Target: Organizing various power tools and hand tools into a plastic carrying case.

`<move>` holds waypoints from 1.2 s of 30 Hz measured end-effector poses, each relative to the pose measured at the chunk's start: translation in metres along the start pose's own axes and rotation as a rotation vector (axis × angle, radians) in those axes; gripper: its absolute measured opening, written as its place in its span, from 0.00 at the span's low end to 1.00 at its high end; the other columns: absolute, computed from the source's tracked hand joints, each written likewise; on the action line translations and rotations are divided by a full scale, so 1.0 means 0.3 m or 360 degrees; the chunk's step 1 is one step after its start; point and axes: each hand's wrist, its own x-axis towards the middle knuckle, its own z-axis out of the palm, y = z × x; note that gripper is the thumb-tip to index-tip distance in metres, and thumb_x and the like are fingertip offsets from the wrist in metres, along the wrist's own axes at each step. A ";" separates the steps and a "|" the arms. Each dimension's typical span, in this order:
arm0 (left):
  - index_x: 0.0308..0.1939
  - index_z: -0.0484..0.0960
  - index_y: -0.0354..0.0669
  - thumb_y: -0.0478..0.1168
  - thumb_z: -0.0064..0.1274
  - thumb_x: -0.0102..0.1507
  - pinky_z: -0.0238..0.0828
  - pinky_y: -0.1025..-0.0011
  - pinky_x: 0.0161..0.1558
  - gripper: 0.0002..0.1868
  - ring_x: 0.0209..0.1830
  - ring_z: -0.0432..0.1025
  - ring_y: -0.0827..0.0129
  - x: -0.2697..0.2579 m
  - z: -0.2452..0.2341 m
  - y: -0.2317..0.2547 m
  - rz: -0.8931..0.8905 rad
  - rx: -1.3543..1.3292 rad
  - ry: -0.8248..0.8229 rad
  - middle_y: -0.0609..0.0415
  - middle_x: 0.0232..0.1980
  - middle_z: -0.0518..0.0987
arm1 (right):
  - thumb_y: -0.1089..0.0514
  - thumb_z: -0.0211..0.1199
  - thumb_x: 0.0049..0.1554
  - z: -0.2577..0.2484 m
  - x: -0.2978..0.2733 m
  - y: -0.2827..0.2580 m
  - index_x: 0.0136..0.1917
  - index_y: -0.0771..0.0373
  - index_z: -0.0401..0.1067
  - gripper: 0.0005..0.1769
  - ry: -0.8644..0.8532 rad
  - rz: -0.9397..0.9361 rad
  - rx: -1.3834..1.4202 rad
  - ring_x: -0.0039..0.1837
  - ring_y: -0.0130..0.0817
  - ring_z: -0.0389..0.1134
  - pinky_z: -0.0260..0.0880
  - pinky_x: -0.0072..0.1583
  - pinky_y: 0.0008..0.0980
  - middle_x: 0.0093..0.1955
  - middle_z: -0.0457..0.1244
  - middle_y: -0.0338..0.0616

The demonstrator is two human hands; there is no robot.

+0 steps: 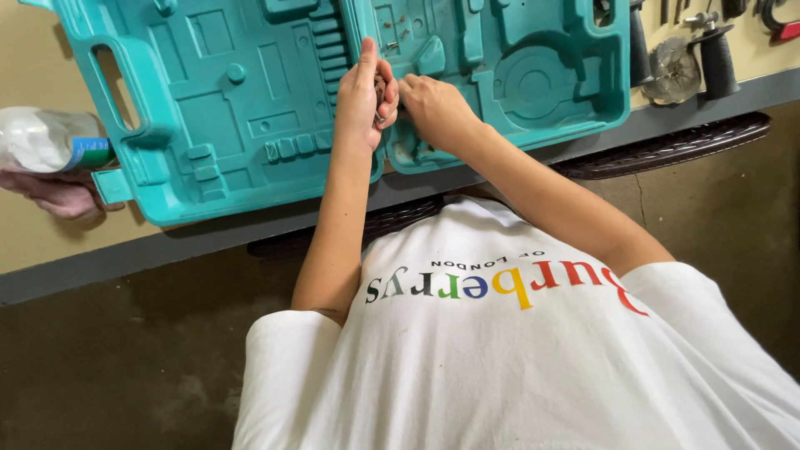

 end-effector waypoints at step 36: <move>0.33 0.72 0.46 0.65 0.46 0.68 0.43 0.77 0.16 0.26 0.15 0.53 0.78 0.371 1.165 -0.793 -0.0906 -0.0521 -0.0396 0.59 0.23 0.67 | 0.51 0.48 0.69 -0.709 -0.857 1.057 0.44 0.58 0.62 0.13 0.0513 0.1105 0.2818 0.33 0.26 0.55 0.52 0.35 0.27 0.34 0.57 0.39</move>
